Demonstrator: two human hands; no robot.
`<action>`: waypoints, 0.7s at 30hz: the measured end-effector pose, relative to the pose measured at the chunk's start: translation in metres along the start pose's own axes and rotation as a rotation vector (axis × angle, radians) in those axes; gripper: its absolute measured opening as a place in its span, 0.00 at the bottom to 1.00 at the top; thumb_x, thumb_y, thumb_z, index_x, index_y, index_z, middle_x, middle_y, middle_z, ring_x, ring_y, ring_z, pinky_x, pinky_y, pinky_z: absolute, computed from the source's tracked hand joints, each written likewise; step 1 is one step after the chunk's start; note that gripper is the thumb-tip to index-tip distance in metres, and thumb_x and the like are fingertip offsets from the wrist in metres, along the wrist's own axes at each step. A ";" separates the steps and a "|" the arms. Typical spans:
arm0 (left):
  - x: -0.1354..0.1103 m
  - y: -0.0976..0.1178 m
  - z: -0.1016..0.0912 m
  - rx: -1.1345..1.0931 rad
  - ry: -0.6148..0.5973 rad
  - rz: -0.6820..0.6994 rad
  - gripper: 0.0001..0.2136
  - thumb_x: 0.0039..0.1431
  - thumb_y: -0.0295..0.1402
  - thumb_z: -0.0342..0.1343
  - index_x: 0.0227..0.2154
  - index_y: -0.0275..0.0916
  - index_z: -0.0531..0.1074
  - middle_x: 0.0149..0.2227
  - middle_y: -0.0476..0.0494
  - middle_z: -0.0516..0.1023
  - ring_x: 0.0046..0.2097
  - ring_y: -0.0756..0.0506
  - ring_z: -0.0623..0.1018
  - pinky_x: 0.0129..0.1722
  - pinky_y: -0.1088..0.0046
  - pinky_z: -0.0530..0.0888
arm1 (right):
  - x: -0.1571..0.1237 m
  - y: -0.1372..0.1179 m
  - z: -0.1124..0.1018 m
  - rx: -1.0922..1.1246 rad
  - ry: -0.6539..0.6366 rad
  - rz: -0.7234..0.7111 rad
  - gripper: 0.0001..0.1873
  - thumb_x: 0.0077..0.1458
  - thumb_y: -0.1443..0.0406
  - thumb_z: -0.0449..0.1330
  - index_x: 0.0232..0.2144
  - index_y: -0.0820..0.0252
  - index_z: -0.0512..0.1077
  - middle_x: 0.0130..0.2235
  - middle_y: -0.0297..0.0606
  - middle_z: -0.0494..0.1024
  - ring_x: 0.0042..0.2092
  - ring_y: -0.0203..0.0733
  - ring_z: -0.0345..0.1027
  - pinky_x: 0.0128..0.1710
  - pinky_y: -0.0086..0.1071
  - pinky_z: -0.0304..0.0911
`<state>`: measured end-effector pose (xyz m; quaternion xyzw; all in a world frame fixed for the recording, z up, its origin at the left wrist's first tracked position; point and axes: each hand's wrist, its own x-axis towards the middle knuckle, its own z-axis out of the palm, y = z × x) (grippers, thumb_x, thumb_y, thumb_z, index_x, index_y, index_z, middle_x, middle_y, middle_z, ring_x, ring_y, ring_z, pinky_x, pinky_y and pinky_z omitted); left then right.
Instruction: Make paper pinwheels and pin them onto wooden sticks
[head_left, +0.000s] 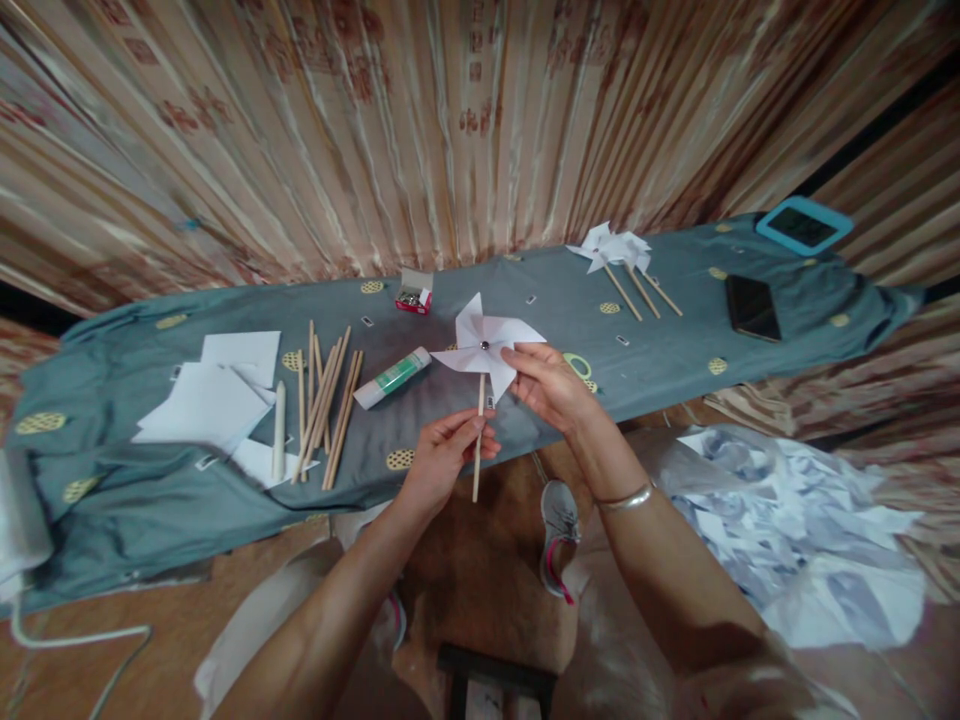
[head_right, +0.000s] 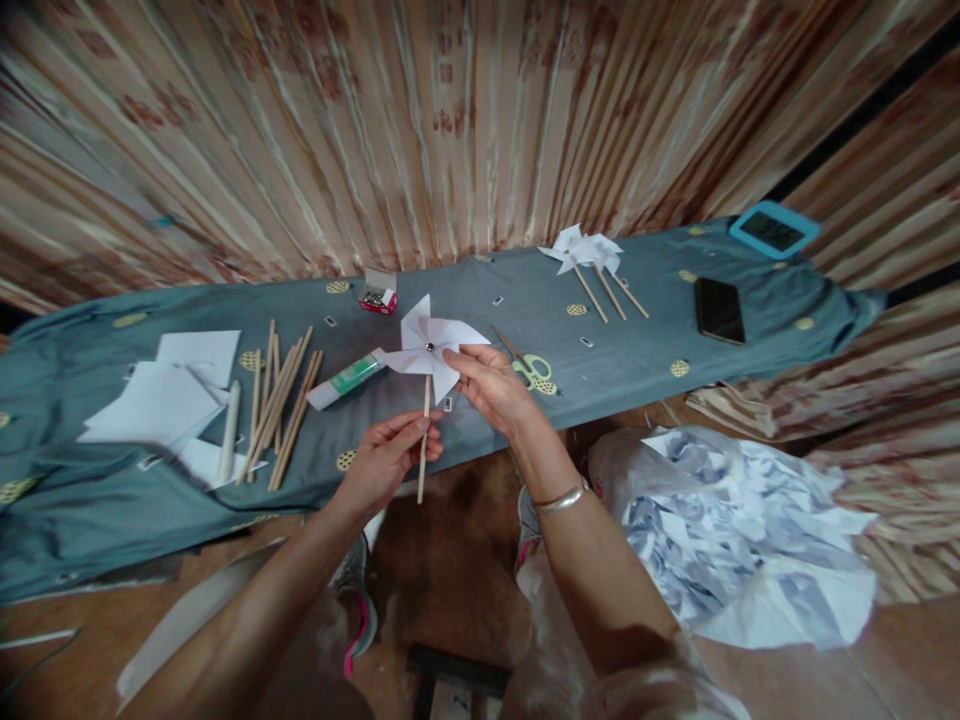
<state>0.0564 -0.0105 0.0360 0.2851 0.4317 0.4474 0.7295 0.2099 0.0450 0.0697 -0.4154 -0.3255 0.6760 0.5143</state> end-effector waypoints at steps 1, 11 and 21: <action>0.000 0.000 0.000 -0.002 -0.006 0.000 0.20 0.38 0.43 0.74 0.32 0.34 0.81 0.24 0.48 0.78 0.24 0.52 0.77 0.28 0.76 0.75 | 0.000 0.000 0.000 -0.002 -0.005 -0.002 0.17 0.32 0.58 0.76 0.26 0.56 0.77 0.28 0.32 0.80 0.35 0.39 0.75 0.37 0.31 0.69; 0.000 0.002 0.002 -0.035 0.015 -0.011 0.23 0.33 0.44 0.75 0.30 0.33 0.81 0.23 0.48 0.78 0.23 0.52 0.77 0.26 0.77 0.75 | -0.002 -0.001 0.007 -0.029 0.001 -0.026 0.19 0.28 0.59 0.77 0.25 0.57 0.77 0.29 0.32 0.82 0.40 0.43 0.76 0.41 0.33 0.69; 0.001 0.002 0.001 -0.041 0.032 0.014 0.22 0.34 0.44 0.75 0.31 0.33 0.81 0.23 0.48 0.78 0.23 0.52 0.76 0.27 0.78 0.76 | 0.002 0.011 0.008 0.018 -0.011 -0.075 0.22 0.32 0.58 0.77 0.32 0.57 0.78 0.35 0.36 0.84 0.39 0.43 0.77 0.43 0.35 0.70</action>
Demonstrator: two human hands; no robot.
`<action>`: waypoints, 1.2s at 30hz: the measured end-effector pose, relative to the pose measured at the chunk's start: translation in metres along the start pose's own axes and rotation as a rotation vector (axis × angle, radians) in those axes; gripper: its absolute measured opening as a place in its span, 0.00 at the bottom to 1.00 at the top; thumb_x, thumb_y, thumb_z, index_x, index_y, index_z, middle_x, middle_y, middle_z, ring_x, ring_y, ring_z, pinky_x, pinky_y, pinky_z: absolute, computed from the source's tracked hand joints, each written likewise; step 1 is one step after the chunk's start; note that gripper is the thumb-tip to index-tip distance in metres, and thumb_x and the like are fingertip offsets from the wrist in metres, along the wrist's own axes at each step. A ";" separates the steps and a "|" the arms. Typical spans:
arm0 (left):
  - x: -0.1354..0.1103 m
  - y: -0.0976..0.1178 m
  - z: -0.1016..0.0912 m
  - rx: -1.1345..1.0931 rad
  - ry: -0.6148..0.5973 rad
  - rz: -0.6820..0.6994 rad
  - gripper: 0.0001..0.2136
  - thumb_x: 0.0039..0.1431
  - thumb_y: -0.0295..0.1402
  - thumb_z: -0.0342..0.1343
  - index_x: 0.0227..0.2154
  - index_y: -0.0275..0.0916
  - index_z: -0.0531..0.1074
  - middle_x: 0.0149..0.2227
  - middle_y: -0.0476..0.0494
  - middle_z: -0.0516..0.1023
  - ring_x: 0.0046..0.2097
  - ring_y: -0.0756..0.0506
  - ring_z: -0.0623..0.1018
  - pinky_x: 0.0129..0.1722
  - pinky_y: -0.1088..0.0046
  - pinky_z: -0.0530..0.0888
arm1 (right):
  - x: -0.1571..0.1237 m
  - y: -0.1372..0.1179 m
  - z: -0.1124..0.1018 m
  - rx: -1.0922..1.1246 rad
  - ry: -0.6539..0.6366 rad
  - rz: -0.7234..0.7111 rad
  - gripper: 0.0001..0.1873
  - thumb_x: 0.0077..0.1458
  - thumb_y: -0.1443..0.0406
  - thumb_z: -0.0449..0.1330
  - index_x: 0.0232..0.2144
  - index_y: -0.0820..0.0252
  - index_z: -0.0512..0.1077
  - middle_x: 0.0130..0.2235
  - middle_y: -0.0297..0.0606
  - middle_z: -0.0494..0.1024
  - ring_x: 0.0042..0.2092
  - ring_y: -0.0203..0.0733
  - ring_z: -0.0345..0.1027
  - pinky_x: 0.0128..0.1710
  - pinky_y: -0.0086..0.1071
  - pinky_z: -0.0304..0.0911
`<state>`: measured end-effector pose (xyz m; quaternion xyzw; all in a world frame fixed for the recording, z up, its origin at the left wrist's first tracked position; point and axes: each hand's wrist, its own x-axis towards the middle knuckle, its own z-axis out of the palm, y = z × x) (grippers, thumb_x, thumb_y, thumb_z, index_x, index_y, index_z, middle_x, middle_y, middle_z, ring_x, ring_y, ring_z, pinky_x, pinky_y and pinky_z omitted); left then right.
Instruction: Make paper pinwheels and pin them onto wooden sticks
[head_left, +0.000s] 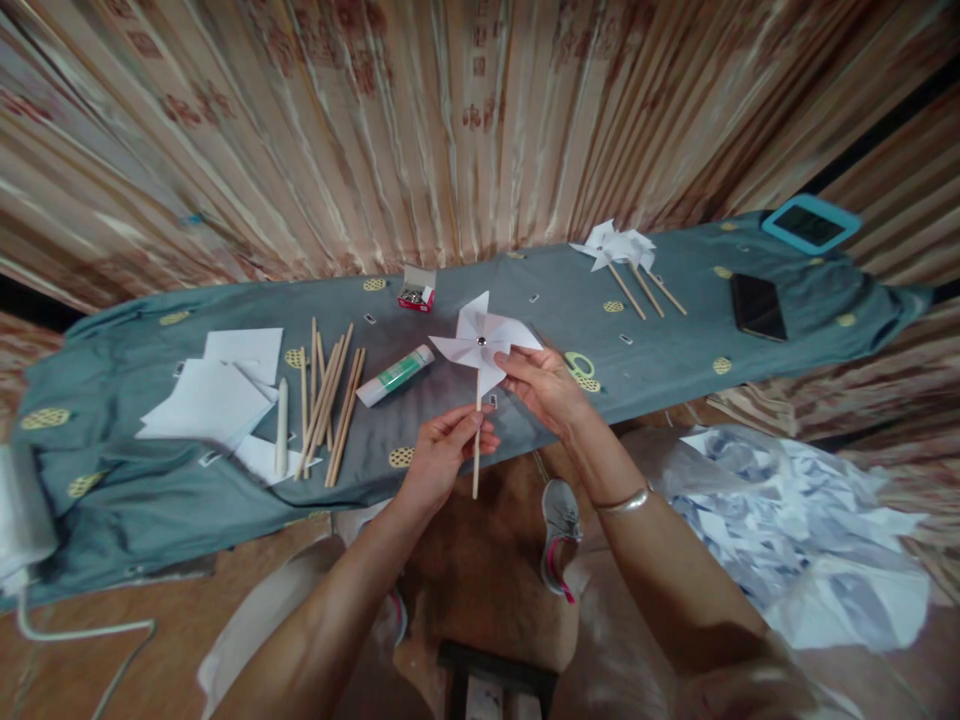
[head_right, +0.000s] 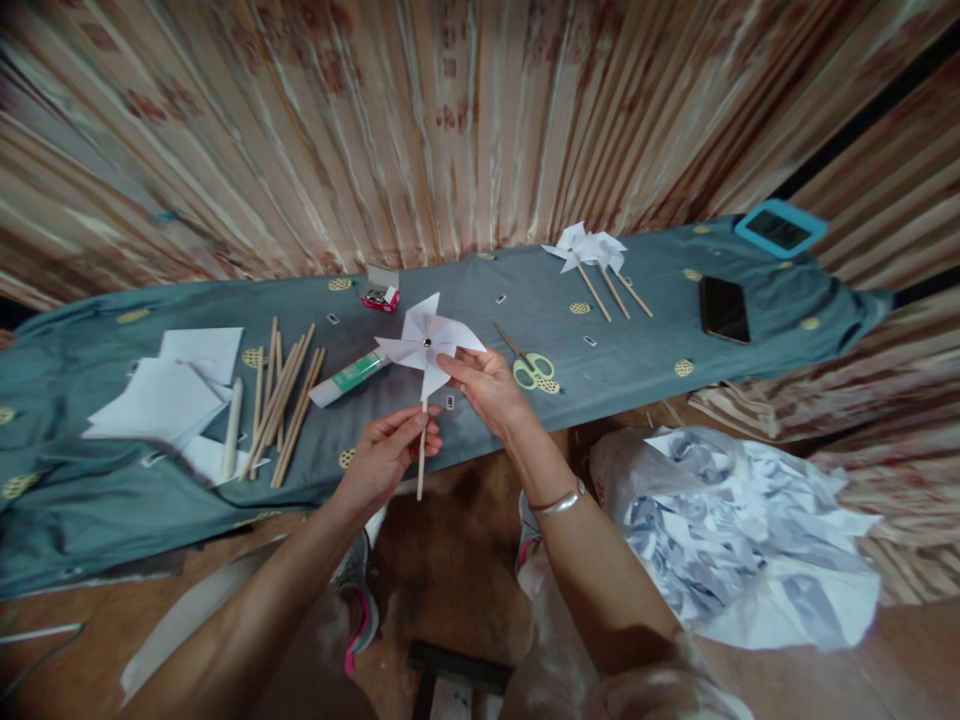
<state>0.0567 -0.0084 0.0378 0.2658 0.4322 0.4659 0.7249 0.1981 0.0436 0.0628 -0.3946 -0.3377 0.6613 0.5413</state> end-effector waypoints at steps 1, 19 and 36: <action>0.000 0.000 0.000 0.000 -0.001 0.001 0.22 0.34 0.44 0.75 0.31 0.32 0.81 0.23 0.48 0.78 0.23 0.52 0.76 0.27 0.77 0.76 | 0.000 0.001 0.000 0.005 -0.002 0.005 0.22 0.31 0.58 0.77 0.32 0.58 0.78 0.35 0.36 0.84 0.39 0.42 0.77 0.43 0.34 0.70; 0.005 0.003 -0.003 0.011 0.053 0.032 0.21 0.35 0.41 0.74 0.31 0.33 0.80 0.24 0.48 0.78 0.23 0.52 0.77 0.27 0.77 0.76 | -0.002 0.001 -0.005 -0.149 -0.001 0.056 0.26 0.32 0.53 0.76 0.34 0.57 0.79 0.38 0.34 0.82 0.35 0.35 0.72 0.38 0.29 0.65; 0.006 0.001 -0.004 0.031 0.046 0.026 0.23 0.34 0.43 0.74 0.32 0.32 0.80 0.24 0.48 0.78 0.24 0.52 0.77 0.27 0.77 0.76 | 0.008 -0.014 -0.018 -0.191 0.281 0.004 0.24 0.21 0.51 0.77 0.21 0.57 0.77 0.24 0.32 0.79 0.26 0.32 0.68 0.26 0.26 0.62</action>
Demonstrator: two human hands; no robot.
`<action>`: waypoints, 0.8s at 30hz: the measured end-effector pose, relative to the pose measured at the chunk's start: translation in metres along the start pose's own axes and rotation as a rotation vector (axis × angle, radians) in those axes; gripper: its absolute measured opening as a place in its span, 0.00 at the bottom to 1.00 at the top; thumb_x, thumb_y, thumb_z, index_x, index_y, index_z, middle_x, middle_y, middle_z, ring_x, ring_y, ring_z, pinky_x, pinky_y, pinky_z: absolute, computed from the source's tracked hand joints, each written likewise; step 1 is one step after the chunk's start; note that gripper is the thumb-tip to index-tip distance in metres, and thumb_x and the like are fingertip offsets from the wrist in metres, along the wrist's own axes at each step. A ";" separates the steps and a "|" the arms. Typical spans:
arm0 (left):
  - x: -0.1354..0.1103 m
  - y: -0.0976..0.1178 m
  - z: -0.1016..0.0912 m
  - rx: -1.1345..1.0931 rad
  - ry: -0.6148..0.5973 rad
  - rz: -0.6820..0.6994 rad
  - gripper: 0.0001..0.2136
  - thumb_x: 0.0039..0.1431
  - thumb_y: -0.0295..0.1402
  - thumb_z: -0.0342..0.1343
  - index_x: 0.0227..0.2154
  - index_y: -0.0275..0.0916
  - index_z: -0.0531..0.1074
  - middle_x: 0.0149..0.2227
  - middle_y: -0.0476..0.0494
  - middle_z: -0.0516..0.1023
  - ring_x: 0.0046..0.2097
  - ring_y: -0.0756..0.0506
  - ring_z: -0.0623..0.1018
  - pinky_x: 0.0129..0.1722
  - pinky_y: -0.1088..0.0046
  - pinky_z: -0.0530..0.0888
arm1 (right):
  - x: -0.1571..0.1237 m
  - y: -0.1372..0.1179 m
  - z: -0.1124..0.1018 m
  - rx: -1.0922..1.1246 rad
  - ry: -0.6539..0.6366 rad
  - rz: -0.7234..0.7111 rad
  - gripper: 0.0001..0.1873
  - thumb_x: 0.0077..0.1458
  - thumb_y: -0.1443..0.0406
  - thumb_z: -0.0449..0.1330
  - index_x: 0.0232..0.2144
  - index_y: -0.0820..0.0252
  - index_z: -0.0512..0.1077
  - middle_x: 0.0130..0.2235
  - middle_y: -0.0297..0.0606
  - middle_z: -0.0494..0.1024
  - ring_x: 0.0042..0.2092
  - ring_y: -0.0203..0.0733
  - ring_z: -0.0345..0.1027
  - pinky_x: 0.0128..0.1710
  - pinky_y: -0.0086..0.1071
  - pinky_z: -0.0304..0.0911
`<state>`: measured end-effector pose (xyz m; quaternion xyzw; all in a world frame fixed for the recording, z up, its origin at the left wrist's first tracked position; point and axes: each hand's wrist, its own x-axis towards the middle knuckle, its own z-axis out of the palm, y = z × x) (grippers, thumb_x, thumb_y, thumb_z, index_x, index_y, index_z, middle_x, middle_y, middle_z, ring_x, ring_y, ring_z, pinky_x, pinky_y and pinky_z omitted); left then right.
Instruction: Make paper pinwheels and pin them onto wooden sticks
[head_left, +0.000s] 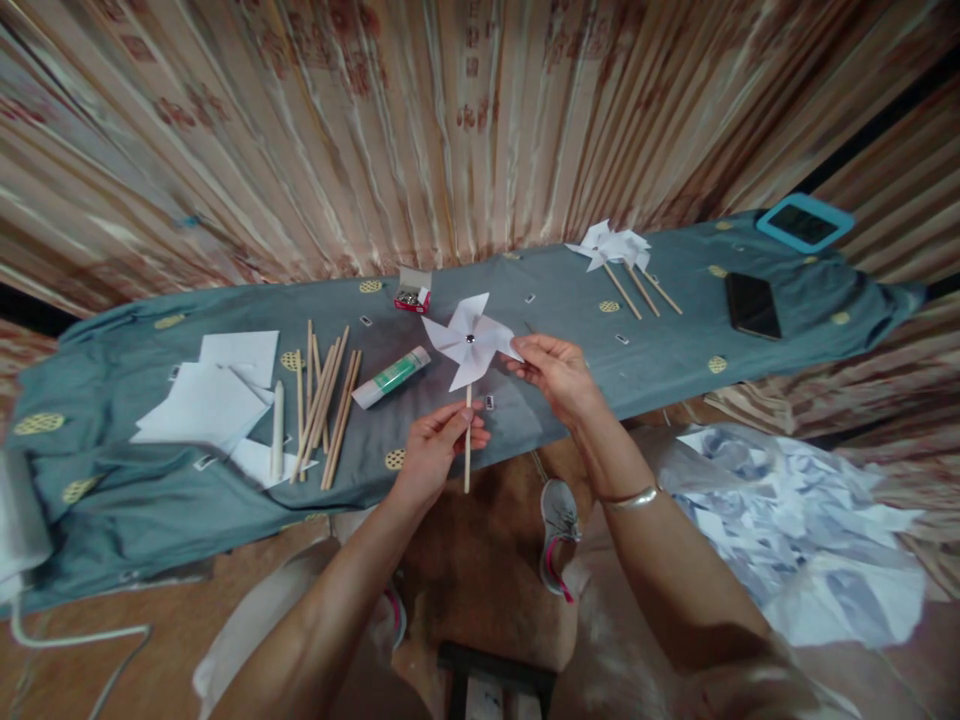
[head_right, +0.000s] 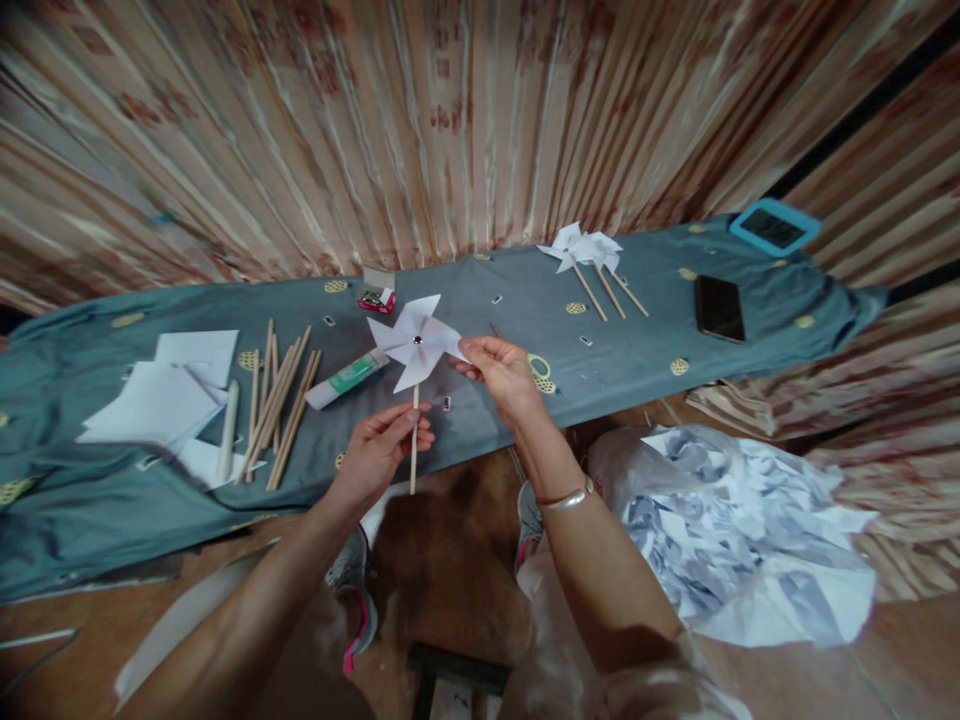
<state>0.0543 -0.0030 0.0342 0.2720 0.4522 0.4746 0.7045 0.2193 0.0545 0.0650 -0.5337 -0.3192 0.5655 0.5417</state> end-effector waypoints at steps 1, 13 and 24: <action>0.000 0.000 0.000 0.001 0.003 0.005 0.23 0.35 0.43 0.74 0.32 0.32 0.80 0.24 0.48 0.78 0.24 0.52 0.77 0.27 0.77 0.76 | -0.001 0.000 0.000 -0.004 -0.004 0.001 0.23 0.21 0.51 0.77 0.20 0.57 0.77 0.24 0.33 0.79 0.26 0.32 0.68 0.26 0.27 0.61; 0.004 -0.001 -0.003 0.019 0.043 0.046 0.22 0.36 0.43 0.73 0.32 0.33 0.79 0.24 0.48 0.78 0.25 0.51 0.77 0.27 0.75 0.76 | -0.005 0.006 0.003 -0.069 -0.105 0.020 0.22 0.25 0.50 0.76 0.19 0.57 0.77 0.23 0.32 0.79 0.25 0.31 0.65 0.27 0.27 0.59; 0.004 0.001 -0.001 0.004 0.064 0.056 0.22 0.35 0.42 0.73 0.31 0.32 0.79 0.23 0.48 0.78 0.23 0.51 0.77 0.27 0.76 0.76 | -0.012 0.008 0.010 -0.073 -0.158 0.045 0.22 0.26 0.50 0.76 0.18 0.58 0.75 0.21 0.30 0.75 0.25 0.31 0.66 0.29 0.28 0.60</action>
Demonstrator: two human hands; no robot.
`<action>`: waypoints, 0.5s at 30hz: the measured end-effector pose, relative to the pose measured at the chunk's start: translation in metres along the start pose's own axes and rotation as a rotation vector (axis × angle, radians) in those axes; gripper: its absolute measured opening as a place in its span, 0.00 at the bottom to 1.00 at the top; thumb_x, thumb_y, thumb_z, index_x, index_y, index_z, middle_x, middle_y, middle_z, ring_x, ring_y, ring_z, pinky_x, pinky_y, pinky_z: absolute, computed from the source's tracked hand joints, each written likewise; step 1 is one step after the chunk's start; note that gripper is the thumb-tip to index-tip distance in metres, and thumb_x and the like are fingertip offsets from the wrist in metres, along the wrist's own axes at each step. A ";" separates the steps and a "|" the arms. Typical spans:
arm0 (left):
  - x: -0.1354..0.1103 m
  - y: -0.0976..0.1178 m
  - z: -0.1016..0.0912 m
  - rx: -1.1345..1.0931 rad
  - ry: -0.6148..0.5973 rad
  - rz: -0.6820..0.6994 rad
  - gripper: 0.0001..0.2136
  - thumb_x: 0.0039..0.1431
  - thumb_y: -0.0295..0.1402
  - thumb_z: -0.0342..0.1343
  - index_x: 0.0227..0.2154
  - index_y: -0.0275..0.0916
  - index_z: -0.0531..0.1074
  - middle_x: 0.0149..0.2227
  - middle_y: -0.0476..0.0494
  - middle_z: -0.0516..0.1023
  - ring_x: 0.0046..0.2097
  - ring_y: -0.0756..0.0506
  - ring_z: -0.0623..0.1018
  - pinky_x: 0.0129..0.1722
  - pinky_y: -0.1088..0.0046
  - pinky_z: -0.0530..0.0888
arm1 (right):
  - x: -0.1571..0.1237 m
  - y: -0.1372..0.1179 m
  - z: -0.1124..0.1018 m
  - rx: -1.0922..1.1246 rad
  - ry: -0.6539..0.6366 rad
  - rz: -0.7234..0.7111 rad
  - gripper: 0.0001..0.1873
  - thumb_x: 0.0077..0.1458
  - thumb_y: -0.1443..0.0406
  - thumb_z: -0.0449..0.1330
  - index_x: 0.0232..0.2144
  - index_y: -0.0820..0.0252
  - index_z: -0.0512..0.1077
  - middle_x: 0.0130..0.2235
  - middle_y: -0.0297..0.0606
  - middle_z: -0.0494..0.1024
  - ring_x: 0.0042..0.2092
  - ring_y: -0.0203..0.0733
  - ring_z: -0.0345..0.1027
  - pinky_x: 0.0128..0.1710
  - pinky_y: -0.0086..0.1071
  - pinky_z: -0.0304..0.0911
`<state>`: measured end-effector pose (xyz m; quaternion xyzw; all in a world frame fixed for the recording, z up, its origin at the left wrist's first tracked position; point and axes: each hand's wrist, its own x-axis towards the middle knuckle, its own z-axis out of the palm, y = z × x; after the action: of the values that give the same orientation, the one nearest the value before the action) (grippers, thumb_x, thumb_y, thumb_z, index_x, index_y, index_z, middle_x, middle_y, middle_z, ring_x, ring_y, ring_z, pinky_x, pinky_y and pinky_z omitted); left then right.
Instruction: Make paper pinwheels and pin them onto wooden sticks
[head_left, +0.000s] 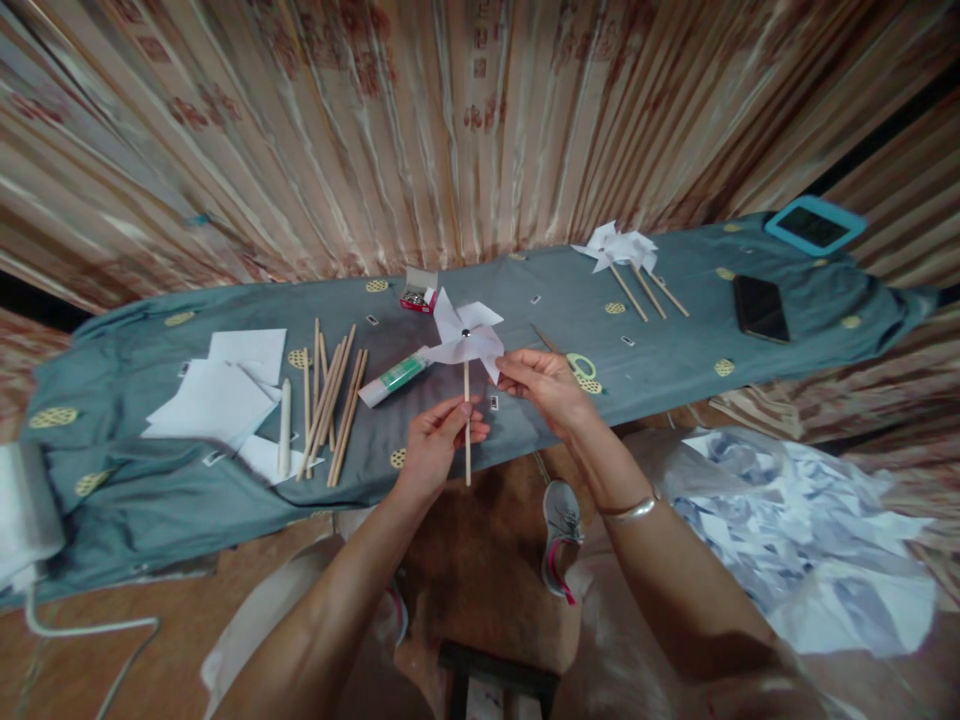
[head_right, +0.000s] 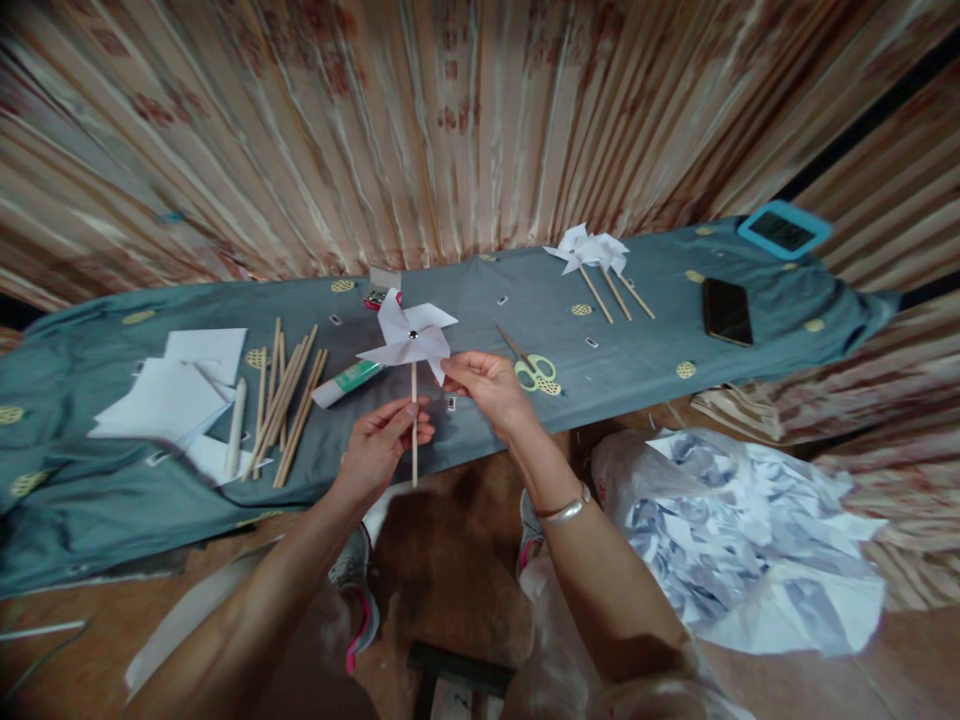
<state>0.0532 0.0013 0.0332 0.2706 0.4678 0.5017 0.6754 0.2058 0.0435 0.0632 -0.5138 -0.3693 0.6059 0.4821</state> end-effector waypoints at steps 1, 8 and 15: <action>0.000 0.000 0.000 -0.002 0.000 0.000 0.22 0.35 0.42 0.73 0.31 0.32 0.79 0.23 0.48 0.78 0.23 0.51 0.77 0.27 0.76 0.76 | -0.001 0.000 0.001 -0.002 -0.004 0.003 0.23 0.25 0.50 0.76 0.18 0.58 0.75 0.21 0.30 0.75 0.25 0.32 0.66 0.29 0.28 0.61; 0.001 -0.001 -0.001 0.007 -0.013 0.008 0.21 0.37 0.42 0.73 0.32 0.33 0.79 0.24 0.48 0.78 0.24 0.51 0.77 0.28 0.75 0.77 | -0.004 0.001 0.004 -0.022 -0.063 0.004 0.23 0.27 0.48 0.76 0.18 0.58 0.75 0.20 0.31 0.75 0.25 0.32 0.66 0.28 0.28 0.60; -0.001 -0.001 0.001 -0.001 -0.016 0.002 0.23 0.35 0.43 0.74 0.32 0.33 0.78 0.24 0.49 0.78 0.24 0.52 0.77 0.28 0.76 0.77 | -0.005 0.004 0.007 -0.028 -0.130 -0.007 0.22 0.32 0.48 0.74 0.19 0.59 0.76 0.24 0.34 0.79 0.26 0.32 0.67 0.29 0.28 0.60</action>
<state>0.0546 0.0003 0.0327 0.2749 0.4620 0.5006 0.6785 0.1985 0.0377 0.0620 -0.4789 -0.4101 0.6310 0.4521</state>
